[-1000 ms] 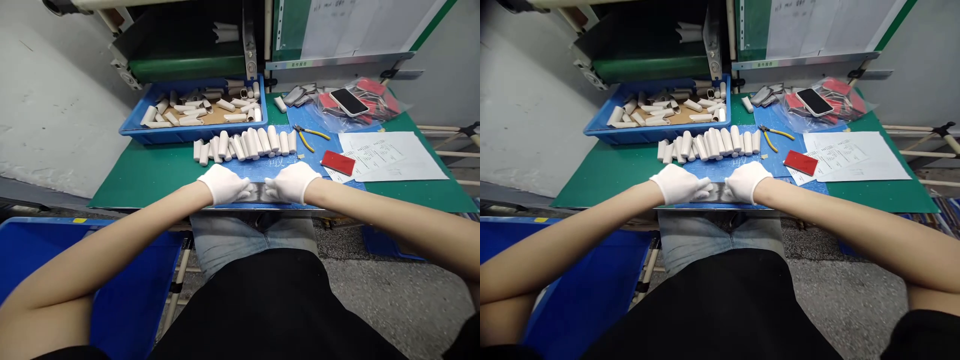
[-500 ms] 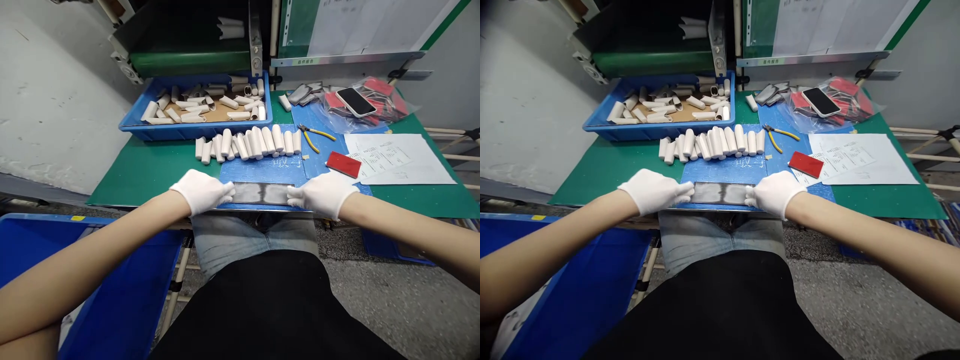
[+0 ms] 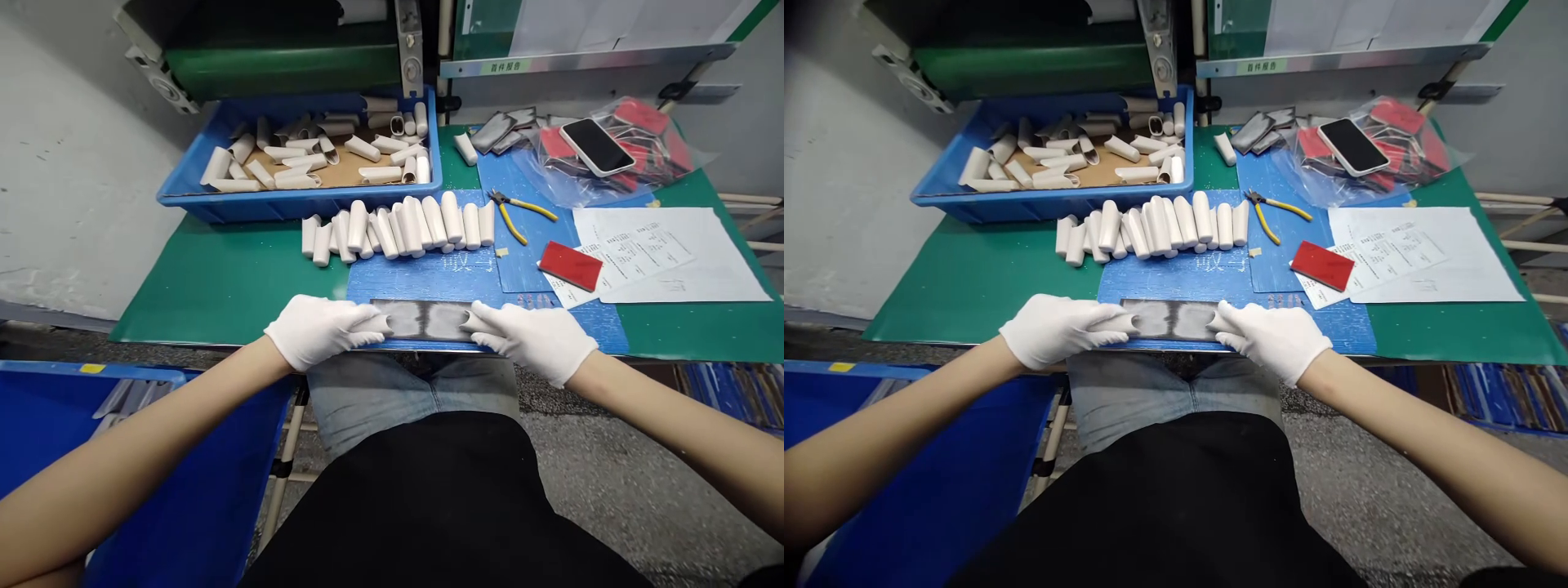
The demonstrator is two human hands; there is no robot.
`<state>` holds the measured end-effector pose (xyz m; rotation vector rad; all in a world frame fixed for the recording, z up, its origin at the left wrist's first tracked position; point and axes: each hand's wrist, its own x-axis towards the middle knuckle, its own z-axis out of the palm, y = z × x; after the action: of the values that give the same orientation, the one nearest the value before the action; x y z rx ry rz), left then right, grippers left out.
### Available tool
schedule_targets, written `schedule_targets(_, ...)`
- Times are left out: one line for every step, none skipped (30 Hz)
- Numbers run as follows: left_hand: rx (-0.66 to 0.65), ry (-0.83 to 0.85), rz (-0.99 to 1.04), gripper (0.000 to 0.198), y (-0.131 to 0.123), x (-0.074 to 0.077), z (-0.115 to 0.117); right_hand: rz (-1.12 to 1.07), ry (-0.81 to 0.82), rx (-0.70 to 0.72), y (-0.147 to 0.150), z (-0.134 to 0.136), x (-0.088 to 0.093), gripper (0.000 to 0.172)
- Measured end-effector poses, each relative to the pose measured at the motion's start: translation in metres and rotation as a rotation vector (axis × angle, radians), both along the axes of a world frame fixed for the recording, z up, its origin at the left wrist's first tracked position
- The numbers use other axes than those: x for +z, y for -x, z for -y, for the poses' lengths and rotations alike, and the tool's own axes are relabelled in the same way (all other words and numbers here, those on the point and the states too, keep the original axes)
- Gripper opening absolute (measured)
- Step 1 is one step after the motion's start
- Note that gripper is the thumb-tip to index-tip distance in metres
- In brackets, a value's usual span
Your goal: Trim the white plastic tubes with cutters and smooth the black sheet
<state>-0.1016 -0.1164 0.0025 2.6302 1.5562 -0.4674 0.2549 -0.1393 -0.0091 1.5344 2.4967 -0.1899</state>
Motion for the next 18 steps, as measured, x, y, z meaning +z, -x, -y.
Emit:
schedule_targets(-0.026, -0.002, 0.012, 0.059, -0.003, -0.005, -0.002, -0.014, -0.030, 0.009, 0.004, -0.002, -0.006, 0.060)
schedule_targets(-0.059, 0.002, 0.020, 0.061, -0.007, -0.010, -0.006, -0.022, -0.056, 0.009, 0.010, -0.004, -0.010, 0.065)
schedule_targets(-0.102, 0.013, 0.029, 0.065, -0.011, -0.014, -0.009, -0.030, -0.078, 0.010, 0.016, -0.007, -0.014, 0.069)
schedule_targets(-0.147, 0.028, 0.039, 0.067, -0.015, -0.017, -0.013, -0.036, -0.095, 0.021, 0.022, -0.010, -0.017, 0.072)
schedule_targets(-0.186, 0.043, 0.048, 0.070, -0.019, -0.019, -0.017, -0.041, -0.109, 0.039, 0.026, -0.013, -0.019, 0.073)
schedule_targets(-0.211, 0.053, 0.053, 0.071, -0.021, -0.021, -0.020, -0.043, -0.122, 0.052, 0.027, -0.014, -0.020, 0.073)
schedule_targets(-0.211, 0.051, 0.054, 0.072, -0.023, -0.022, -0.023, -0.047, -0.138, 0.052, 0.026, -0.015, -0.021, 0.071)
schedule_targets(-0.196, 0.045, 0.051, 0.072, -0.023, -0.023, -0.024, -0.054, -0.148, 0.043, 0.024, -0.015, -0.021, 0.070)
schedule_targets(-0.180, 0.040, 0.049, 0.071, -0.022, -0.023, -0.025, -0.066, -0.155, 0.030, 0.021, -0.014, -0.022, 0.068)
schedule_targets(-0.168, 0.037, 0.050, 0.072, -0.021, -0.024, -0.026, -0.081, -0.153, 0.022, 0.019, -0.013, -0.023, 0.067)
schedule_targets(-0.173, 0.044, 0.056, 0.072, -0.020, -0.024, -0.026, -0.099, -0.149, 0.019, 0.017, -0.011, -0.025, 0.066)
schedule_targets(-0.188, 0.056, 0.064, 0.073, -0.020, -0.024, -0.026, -0.117, -0.143, 0.026, 0.016, -0.011, -0.026, 0.066)
schedule_targets(-0.204, 0.070, 0.072, 0.075, -0.019, -0.024, -0.027, -0.132, -0.135, 0.045, 0.016, -0.010, -0.027, 0.066)
schedule_targets(-0.210, 0.084, 0.075, 0.075, -0.018, -0.024, -0.027, -0.140, -0.127, 0.058, 0.016, -0.009, -0.028, 0.067)
schedule_targets(-0.196, 0.088, 0.074, 0.075, -0.017, -0.023, -0.027, -0.141, -0.122, 0.055, 0.017, -0.009, -0.028, 0.067)
schedule_targets(-0.167, 0.083, 0.070, 0.074, -0.015, -0.023, -0.028, -0.138, -0.114, 0.043, 0.018, -0.009, -0.028, 0.069)
schedule_targets(-0.140, 0.077, 0.065, 0.074, -0.014, -0.023, -0.029, -0.138, -0.101, 0.033, 0.019, -0.009, -0.027, 0.070)
schedule_targets(-0.123, 0.073, 0.058, 0.074, -0.013, -0.023, -0.029, -0.142, -0.086, 0.028, 0.020, -0.009, -0.026, 0.070)
